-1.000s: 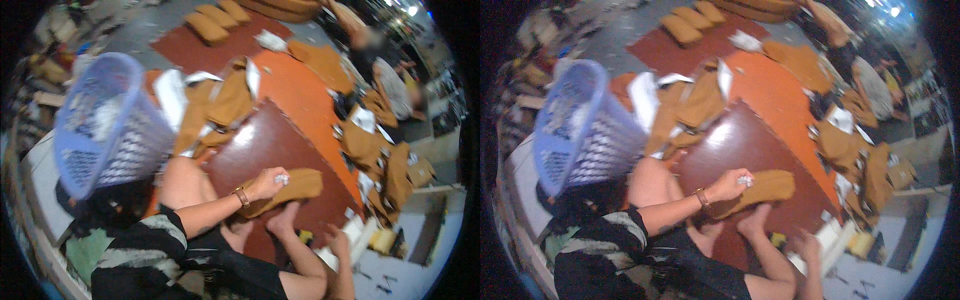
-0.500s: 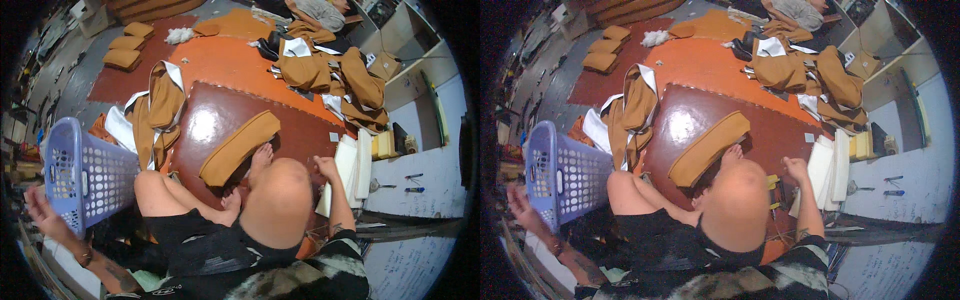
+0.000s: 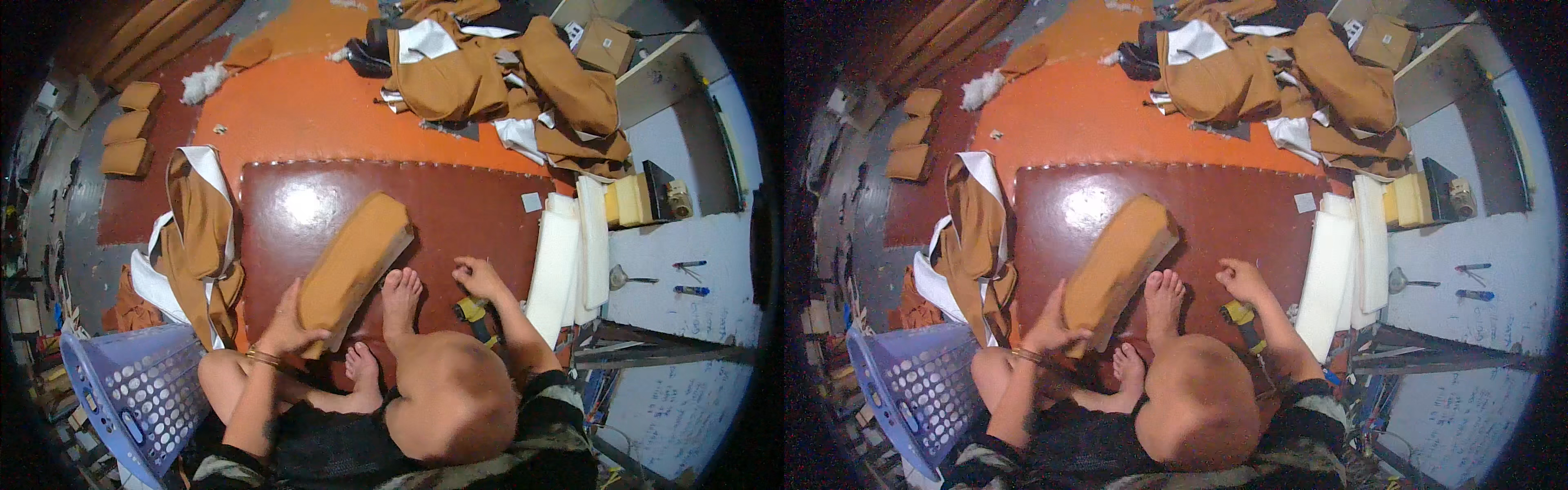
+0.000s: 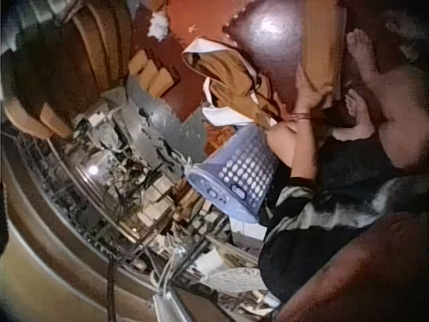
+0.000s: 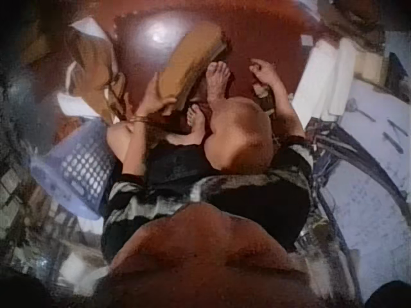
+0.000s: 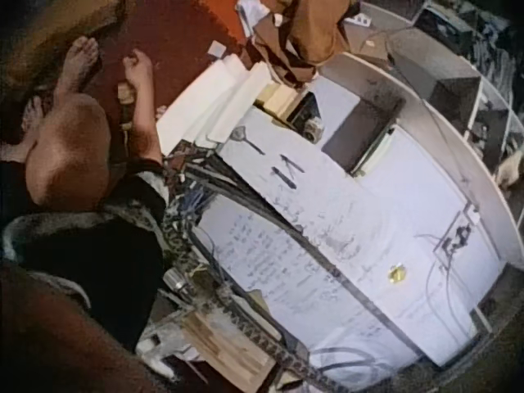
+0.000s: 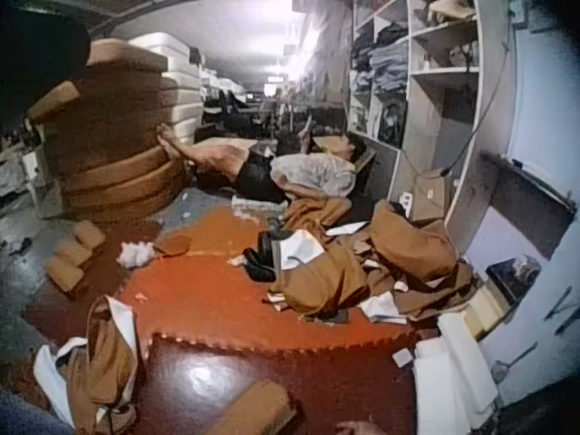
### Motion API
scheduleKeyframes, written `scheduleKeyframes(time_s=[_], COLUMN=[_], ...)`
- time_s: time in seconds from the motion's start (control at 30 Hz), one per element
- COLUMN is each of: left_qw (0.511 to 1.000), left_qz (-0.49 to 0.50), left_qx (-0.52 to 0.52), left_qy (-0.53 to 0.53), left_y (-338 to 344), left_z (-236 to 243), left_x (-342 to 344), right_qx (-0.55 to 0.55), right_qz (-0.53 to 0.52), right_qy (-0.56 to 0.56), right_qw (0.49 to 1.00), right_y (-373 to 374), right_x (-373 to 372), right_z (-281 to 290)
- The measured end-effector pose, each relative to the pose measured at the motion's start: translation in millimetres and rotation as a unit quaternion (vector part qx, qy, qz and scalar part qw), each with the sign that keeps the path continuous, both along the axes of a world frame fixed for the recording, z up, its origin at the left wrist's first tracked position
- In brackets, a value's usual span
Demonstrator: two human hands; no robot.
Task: The person sits on the floor and upholsters a cushion by hand. They staple fabric to a wooden frame, insert white stuffing material, and fold the fabric edges to secure the cushion cover.
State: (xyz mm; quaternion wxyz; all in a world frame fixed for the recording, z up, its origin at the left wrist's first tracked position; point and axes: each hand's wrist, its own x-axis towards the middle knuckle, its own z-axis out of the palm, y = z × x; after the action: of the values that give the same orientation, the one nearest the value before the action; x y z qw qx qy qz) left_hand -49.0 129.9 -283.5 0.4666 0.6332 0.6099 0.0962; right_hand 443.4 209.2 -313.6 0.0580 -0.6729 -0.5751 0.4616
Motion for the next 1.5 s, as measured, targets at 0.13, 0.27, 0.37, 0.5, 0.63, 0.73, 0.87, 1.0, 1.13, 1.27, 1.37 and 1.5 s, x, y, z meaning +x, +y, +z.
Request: scheduleKeyframes(time_s=[0.13, 0.27, 0.37, 0.5, 0.63, 0.73, 0.87, 1.0, 1.13, 1.27, 1.37, 1.5], left_qw=[0.958, 0.889, 0.89, 0.895, 0.902, 0.903, 0.901, 0.869, 0.752, 0.749, 0.837, 0.954], left_qz=[0.144, 0.234, 0.24, 0.235, 0.23, 0.229, 0.213, 0.254, 0.365, 0.34, 0.279, 0.011], left_qx=[-0.174, -0.274, -0.28, -0.235, -0.223, -0.225, -0.226, -0.197, -0.162, -0.126, -0.171, -0.13], left_qy=[-0.177, -0.282, -0.269, -0.297, -0.29, -0.287, -0.303, -0.375, -0.524, -0.555, -0.439, -0.27], left_y=[51, 77, 79, 76, 76, 71, 66, 62, 73, 103, 101, 95], left_z=[-5, -13, -16, -17, -18, -24, -19, -14, -7, 2, 20, 50], left_x=[-55, -55, -35, -19, -14, -11, 12, 43, 48, 68, 93, 91], right_qx=[0.055, -0.096, -0.136, -0.063, -0.114, -0.234, -0.163, 0.007, 0.059, 0.076, 0.138, 0.073], right_qz=[0.013, -0.077, -0.105, -0.107, -0.069, 0.014, 0.045, 0.046, 0.08, 0.11, 0.243, 0.269], right_qy=[0.016, 0.223, 0.275, 0.263, 0.252, 0.206, 0.221, 0.3, 0.302, 0.232, 0.081, -0.038], right_qw=[0.998, 0.967, 0.946, 0.957, 0.959, 0.95, 0.96, 0.953, 0.948, 0.964, 0.957, 0.96], right_y=[69, 112, 118, 140, 150, 137, 93, 87, 104, 123, 134, 139], right_x=[-31, -121, -159, -171, -158, -156, -192, -194, -192, -153, -130, -86], right_z=[-24, -18, -7, -1, -10, -5, 5, 6, 87, 124, 143, 98])
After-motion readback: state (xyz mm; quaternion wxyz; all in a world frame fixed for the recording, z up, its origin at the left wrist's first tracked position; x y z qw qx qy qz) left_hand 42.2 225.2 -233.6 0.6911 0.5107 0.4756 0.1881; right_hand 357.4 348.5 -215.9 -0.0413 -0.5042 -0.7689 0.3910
